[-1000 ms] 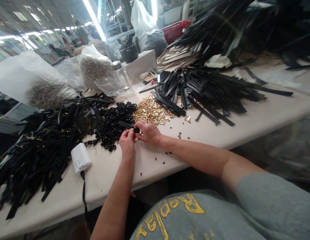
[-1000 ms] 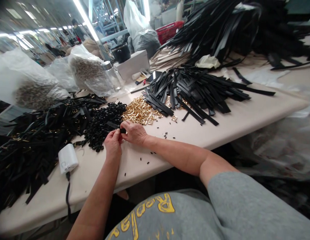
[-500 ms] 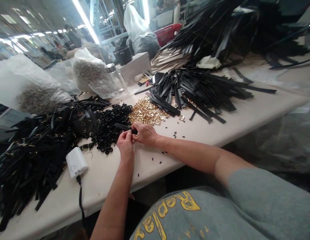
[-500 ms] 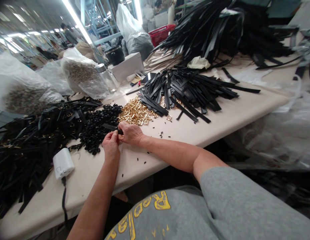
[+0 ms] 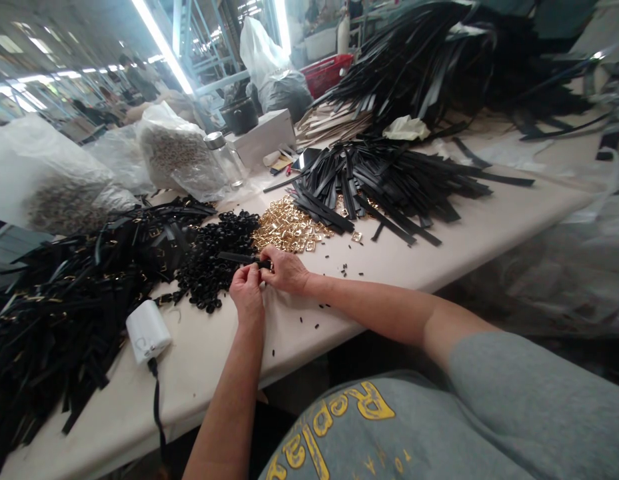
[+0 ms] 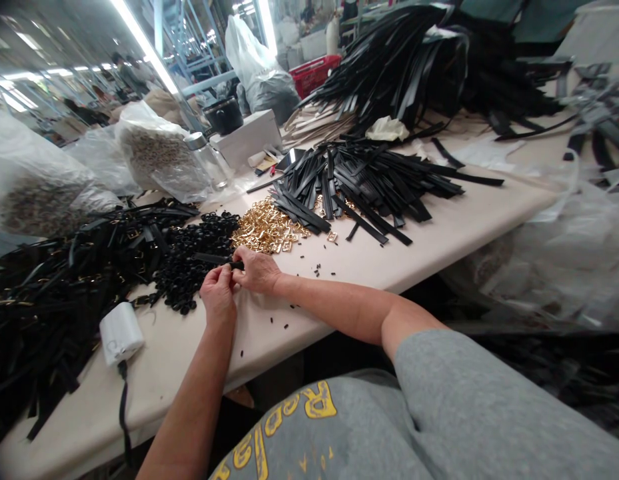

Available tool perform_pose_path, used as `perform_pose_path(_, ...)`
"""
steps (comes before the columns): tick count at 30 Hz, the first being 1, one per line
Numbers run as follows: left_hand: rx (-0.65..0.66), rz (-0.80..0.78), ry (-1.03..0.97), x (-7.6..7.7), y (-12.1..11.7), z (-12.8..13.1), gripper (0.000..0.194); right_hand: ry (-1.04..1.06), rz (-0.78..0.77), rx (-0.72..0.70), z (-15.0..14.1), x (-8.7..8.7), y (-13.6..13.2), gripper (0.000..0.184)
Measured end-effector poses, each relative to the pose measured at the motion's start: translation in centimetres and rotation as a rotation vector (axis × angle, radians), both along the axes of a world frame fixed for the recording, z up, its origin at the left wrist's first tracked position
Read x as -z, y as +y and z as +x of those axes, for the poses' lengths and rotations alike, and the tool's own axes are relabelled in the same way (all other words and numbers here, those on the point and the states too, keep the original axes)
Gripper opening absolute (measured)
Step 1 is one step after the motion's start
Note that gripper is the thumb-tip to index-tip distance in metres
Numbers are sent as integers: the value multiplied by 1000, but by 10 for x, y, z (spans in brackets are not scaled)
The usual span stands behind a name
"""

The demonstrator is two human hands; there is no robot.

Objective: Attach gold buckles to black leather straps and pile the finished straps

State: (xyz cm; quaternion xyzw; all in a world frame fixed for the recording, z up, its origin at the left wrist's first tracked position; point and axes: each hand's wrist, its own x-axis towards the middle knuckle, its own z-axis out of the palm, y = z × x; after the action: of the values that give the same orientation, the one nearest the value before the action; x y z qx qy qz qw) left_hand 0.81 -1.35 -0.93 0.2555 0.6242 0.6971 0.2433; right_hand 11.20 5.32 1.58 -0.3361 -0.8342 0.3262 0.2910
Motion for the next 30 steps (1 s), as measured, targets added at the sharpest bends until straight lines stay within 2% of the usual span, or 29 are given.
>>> perform_pose_path(2, 12, 12, 0, -1, 0, 1, 31, 40, -62, 23, 2, -1, 3, 28)
perform_pose_path(4, 24, 16, 21, -2, 0, 2, 29, 22, -99, 31, 4, -4, 5, 24)
perform_pose_path(7, 16, -3, 96, -3, -1, 3, 29, -91, -59, 6, 7, -9, 8, 14)
perform_pose_path(12, -24, -18, 187, -3, -2, 2, 26, -225, 18, -40, 4, -7, 9, 20)
perform_pose_path(17, -41, 22, 185, -2, -1, 3, 25, -219, 45, -112, 2, -8, 9, 19)
perform_pose_path(19, -47, 37, 147, -2, -1, 4, 26, -171, -29, -136, 3, -11, 8, 19)
perform_pose_path(24, -84, 59, 117, -5, -1, 6, 28, 32, -369, -258, 4, -10, 4, 21)
perform_pose_path(30, -94, 42, 169, -12, -3, 8, 28, 161, -572, -282, 0, -3, 0, 16)
